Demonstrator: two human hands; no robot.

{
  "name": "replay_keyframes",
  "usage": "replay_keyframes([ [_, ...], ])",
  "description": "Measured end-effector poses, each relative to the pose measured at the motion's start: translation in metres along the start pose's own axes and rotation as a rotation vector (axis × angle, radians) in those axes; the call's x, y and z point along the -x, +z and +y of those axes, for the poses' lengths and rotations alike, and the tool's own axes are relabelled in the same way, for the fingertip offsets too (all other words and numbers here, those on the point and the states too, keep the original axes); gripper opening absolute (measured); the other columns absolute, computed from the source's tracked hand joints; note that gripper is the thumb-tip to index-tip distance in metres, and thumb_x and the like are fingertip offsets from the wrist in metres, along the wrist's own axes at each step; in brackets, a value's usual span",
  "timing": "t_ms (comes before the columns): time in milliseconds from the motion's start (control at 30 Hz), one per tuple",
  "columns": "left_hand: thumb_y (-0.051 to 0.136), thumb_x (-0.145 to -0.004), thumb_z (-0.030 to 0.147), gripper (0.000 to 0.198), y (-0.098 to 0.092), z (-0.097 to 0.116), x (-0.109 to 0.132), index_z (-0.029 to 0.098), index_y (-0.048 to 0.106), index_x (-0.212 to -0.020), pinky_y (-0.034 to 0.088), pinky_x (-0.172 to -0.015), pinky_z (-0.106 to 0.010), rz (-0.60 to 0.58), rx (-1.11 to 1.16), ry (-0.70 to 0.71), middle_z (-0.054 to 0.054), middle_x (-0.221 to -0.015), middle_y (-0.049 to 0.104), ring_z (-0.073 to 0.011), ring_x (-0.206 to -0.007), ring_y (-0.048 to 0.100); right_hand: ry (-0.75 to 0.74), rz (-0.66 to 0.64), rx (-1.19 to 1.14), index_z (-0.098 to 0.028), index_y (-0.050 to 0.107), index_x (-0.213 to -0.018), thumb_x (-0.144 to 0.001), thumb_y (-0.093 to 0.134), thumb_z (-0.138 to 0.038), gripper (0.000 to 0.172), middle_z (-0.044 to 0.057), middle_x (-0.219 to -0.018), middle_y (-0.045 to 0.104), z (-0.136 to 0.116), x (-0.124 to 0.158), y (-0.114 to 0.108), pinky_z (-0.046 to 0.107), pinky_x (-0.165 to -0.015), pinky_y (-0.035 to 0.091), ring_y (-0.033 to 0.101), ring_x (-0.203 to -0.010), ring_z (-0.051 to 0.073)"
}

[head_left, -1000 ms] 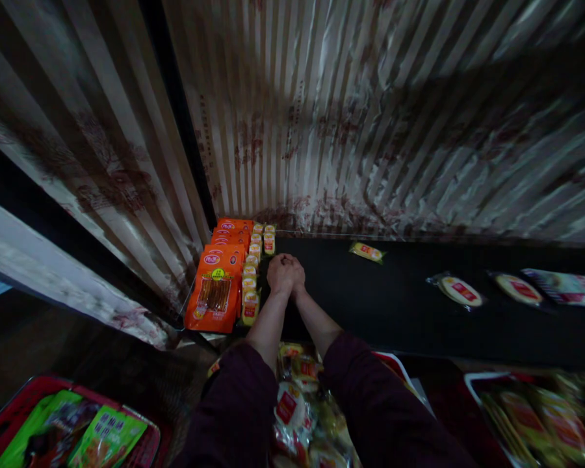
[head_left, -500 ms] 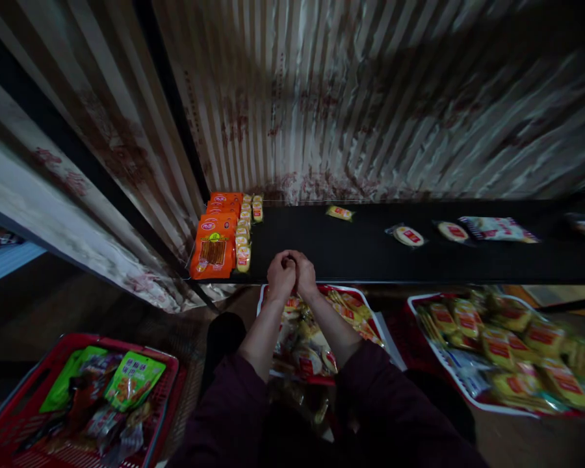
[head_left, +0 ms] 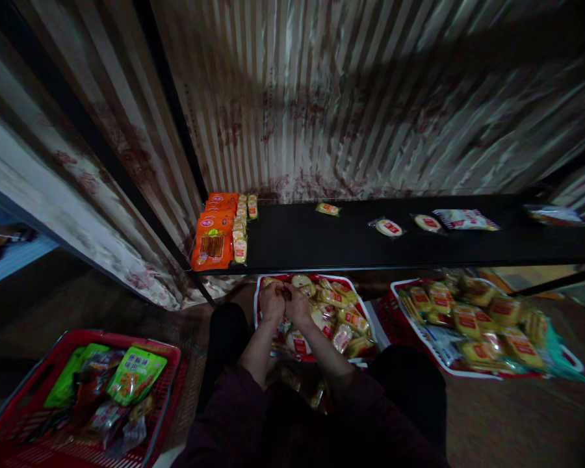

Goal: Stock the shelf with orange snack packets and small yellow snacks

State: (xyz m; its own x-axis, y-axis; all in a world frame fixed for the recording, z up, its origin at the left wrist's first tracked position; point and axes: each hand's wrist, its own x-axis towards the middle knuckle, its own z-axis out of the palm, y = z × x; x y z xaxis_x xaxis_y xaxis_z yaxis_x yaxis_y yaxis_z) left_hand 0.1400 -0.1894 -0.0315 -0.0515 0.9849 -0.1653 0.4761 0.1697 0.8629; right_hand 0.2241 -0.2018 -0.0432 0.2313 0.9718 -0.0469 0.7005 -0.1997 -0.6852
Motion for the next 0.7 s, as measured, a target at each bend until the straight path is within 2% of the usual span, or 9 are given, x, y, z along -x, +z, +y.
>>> replay_keyframes([
  [167, 0.043, -0.071, 0.001, 0.048, -0.001, -0.015, -0.014, 0.021, 0.065, -0.109, 0.038, -0.101, -0.028, -0.162, -0.191, 0.042, -0.006, -0.117, 0.066, -0.0164, -0.113, 0.056, 0.085, 0.01, -0.121, -0.02, 0.065, -0.115, -0.073, 0.049, -0.009, 0.046, 0.008, -0.105, 0.071, 0.009, 0.01, 0.017, 0.032, -0.093, 0.047, 0.065, -0.101, 0.022],
  [300, 0.051, -0.068, 0.005, 0.052, 0.004, -0.02, -0.025, 0.019, 0.062, -0.117, 0.032, -0.108, -0.033, -0.232, -0.242, 0.091, -0.008, -0.127, 0.061, -0.0208, -0.123, 0.05, 0.192, 0.05, -0.302, -0.019, 0.067, -0.11, -0.07, 0.048, -0.013, 0.045, 0.008, -0.102, 0.072, 0.017, 0.013, 0.029, 0.034, -0.094, 0.047, 0.064, -0.102, 0.023],
  [533, 0.057, -0.066, 0.008, 0.058, 0.004, -0.02, -0.027, 0.017, 0.058, -0.123, 0.026, -0.111, -0.038, -0.286, -0.351, 0.135, -0.012, -0.13, 0.058, -0.0267, -0.129, 0.042, 0.234, 0.036, -0.523, -0.018, 0.07, -0.095, -0.059, 0.048, -0.015, 0.042, 0.008, -0.094, 0.073, 0.029, 0.017, 0.039, 0.035, -0.088, 0.05, 0.067, -0.09, 0.023],
  [700, 0.05, -0.073, 0.01, 0.05, 0.0, -0.016, -0.024, 0.018, 0.059, -0.121, 0.024, -0.112, -0.036, -0.313, -0.43, 0.193, -0.011, -0.13, 0.057, -0.0234, -0.128, 0.042, 0.239, 0.038, -0.606, -0.02, 0.07, -0.091, -0.057, 0.048, -0.018, 0.041, 0.007, -0.094, 0.073, 0.035, 0.016, 0.044, 0.038, -0.091, 0.048, 0.066, -0.093, 0.024],
])
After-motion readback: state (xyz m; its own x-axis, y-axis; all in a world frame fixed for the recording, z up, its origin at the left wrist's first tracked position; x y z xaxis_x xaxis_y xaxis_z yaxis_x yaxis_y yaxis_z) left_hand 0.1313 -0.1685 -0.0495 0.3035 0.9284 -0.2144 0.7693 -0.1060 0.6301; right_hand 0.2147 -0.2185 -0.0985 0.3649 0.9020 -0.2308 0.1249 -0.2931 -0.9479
